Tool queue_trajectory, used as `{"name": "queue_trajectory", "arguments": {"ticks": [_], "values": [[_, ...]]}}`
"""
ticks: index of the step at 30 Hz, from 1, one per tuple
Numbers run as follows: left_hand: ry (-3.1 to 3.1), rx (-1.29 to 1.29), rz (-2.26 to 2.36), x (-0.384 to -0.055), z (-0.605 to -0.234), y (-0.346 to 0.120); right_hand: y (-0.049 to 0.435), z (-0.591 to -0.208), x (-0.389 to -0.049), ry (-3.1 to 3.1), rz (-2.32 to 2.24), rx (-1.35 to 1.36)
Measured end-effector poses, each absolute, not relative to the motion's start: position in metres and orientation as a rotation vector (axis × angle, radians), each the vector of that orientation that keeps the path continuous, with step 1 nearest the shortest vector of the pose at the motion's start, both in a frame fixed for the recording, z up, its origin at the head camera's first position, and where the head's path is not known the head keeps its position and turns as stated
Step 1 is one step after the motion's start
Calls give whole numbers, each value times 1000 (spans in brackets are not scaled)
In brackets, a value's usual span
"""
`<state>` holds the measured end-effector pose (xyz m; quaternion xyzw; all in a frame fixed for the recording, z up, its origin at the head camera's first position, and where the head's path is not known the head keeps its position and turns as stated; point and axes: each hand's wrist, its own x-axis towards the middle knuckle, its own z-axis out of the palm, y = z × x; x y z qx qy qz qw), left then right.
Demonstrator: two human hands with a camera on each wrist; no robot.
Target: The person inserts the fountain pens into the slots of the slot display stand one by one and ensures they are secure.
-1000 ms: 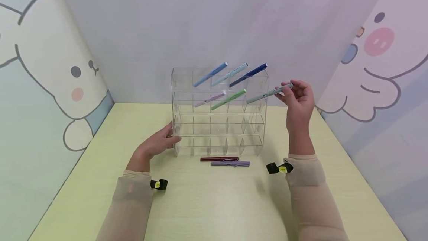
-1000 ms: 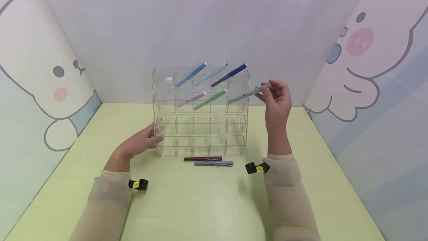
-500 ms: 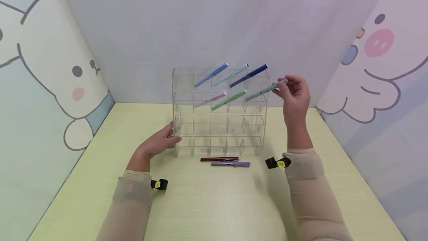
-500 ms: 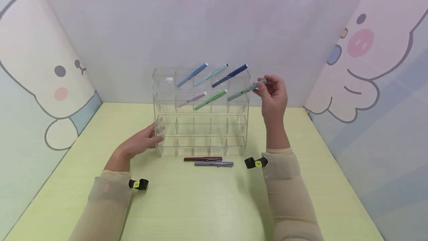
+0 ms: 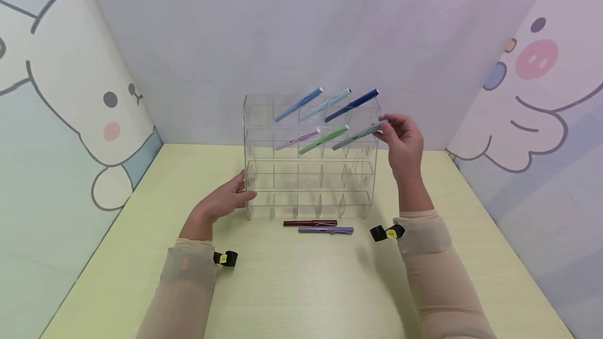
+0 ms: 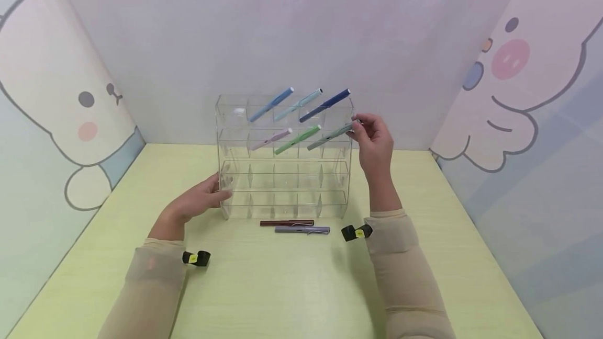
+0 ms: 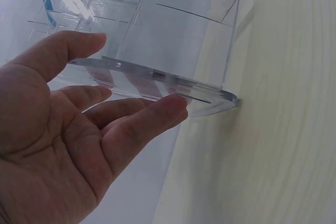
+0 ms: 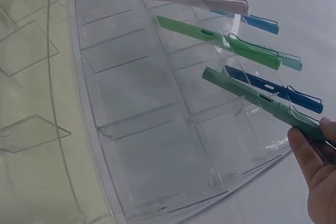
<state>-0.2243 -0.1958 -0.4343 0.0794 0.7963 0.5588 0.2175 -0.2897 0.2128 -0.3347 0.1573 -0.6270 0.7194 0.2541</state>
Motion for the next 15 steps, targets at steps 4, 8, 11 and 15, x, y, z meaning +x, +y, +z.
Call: {"name": "queue_trajectory", "arguments": {"ticks": [4, 8, 11, 15], "values": [[2213, 212, 1547, -224, -434, -196, 209, -338, -290, -1732, 1946, 433], [2218, 205, 1538, -224, -433, -196, 205, -343, -289, -1772, 1907, 441], [2227, 210, 1521, -223, -433, -196, 202, -345, -288, -1817, 1869, 454], [2228, 216, 1516, -223, -433, -197, 199, -346, -286, -1892, 1797, 452]]}}
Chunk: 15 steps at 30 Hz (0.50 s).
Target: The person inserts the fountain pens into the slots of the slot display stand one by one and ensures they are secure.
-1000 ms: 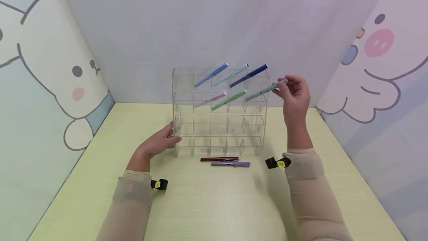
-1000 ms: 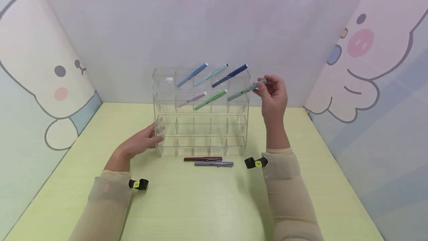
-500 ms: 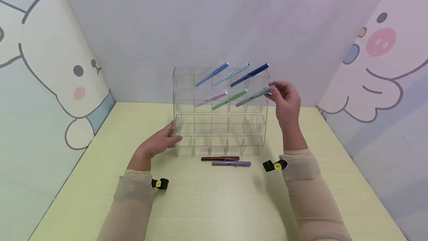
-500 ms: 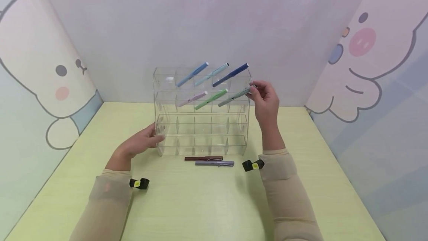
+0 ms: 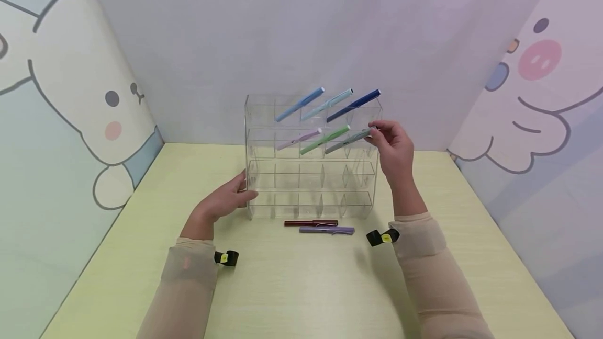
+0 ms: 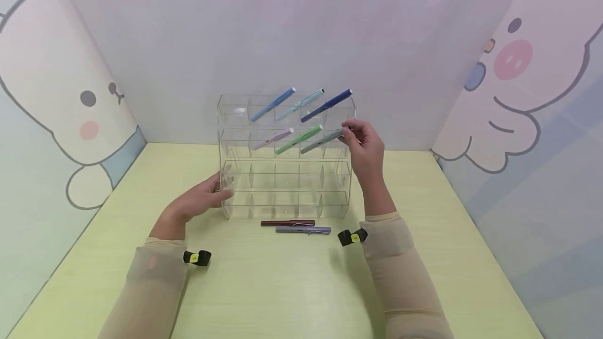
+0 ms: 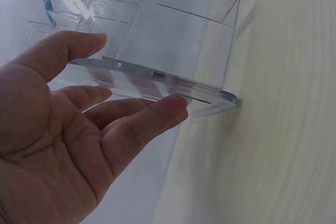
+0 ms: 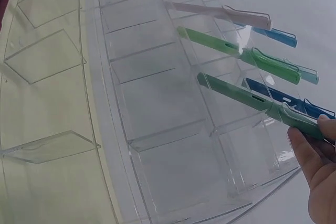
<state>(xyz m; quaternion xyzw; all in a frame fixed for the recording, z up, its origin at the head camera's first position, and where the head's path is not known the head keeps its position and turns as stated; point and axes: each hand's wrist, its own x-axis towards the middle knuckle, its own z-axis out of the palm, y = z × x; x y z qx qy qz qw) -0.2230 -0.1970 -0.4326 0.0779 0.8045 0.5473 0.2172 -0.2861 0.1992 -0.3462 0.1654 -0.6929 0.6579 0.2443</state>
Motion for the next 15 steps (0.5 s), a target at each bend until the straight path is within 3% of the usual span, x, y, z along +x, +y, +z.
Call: {"name": "queue_trajectory", "arguments": {"ticks": [15], "values": [[2230, 222, 1514, -224, -435, -197, 199, -349, -285, -1938, 1778, 433]]}}
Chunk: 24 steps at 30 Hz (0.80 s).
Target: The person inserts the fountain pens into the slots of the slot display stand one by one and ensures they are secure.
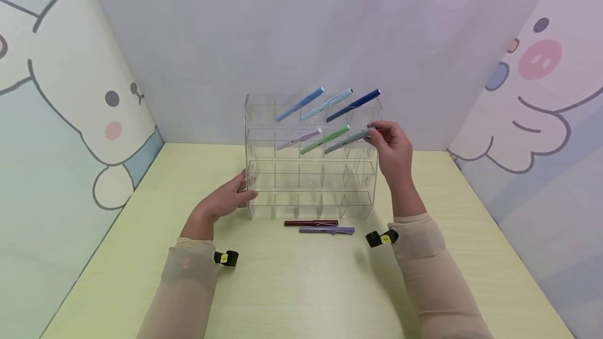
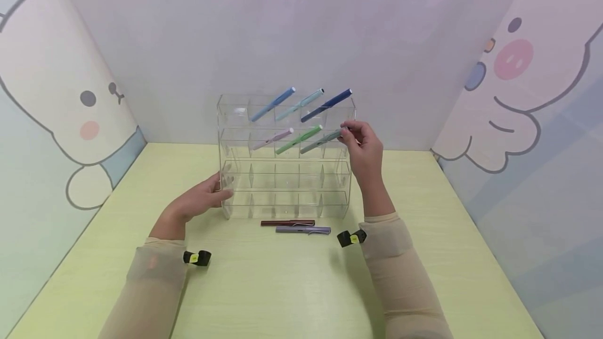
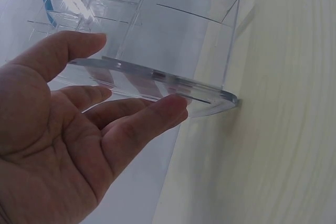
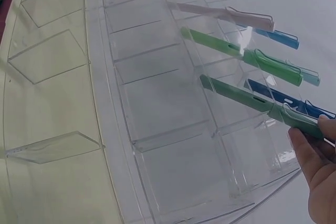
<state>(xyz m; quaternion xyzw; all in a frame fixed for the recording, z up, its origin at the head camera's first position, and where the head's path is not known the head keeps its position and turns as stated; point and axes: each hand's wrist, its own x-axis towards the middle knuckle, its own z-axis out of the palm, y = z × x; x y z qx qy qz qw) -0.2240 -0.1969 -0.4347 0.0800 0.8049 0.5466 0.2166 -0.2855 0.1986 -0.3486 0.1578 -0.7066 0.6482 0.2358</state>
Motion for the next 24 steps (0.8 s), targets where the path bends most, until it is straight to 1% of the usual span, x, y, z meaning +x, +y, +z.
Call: {"name": "queue_trajectory", "arguments": {"ticks": [10, 14, 24], "values": [[2226, 230, 1521, -224, -436, -197, 202, -347, -279, -1968, 1668, 441], [2230, 236, 1524, -224, -436, -197, 208, -346, -276, -1904, 1690, 440], [2229, 219, 1538, -223, -434, -195, 227, -344, -254, -1826, 1747, 425]]}}
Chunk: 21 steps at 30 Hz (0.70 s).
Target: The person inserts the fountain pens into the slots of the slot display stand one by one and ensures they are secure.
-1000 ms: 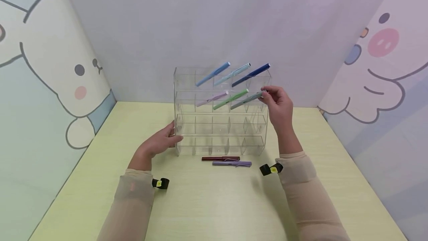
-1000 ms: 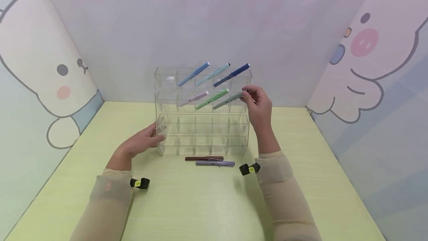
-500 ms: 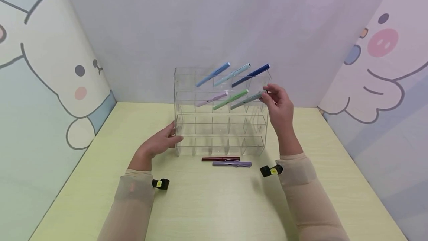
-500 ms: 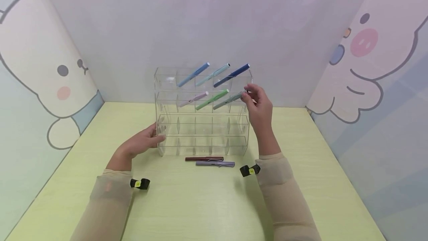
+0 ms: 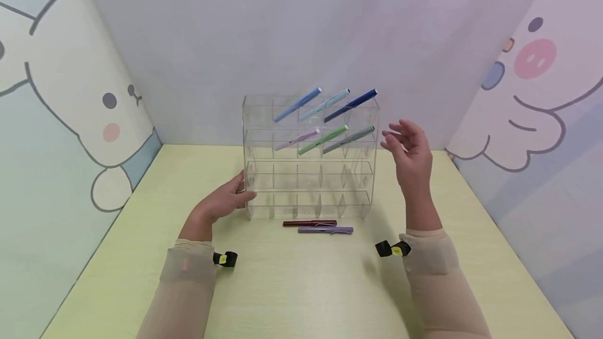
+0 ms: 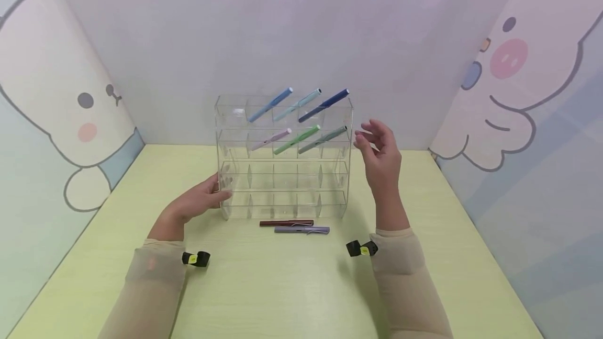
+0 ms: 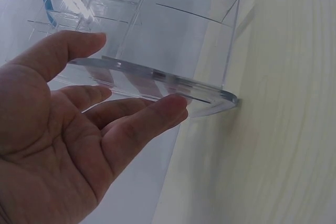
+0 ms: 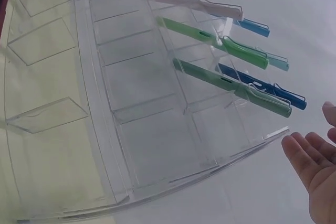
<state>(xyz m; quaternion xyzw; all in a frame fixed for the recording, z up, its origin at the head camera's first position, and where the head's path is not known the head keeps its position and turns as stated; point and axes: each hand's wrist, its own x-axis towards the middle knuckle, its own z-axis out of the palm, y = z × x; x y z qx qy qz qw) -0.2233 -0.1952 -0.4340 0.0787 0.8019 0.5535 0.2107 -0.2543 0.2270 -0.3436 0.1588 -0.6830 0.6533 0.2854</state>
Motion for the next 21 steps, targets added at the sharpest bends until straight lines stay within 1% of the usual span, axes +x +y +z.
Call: {"name": "queue_trajectory", "arguments": {"ticks": [15, 21], "values": [[2238, 221, 1528, -223, -433, -195, 239, -356, -228, -1788, 1848, 478], [2240, 220, 1531, -222, -432, -195, 239, -356, -220, -2043, 1682, 451]]}}
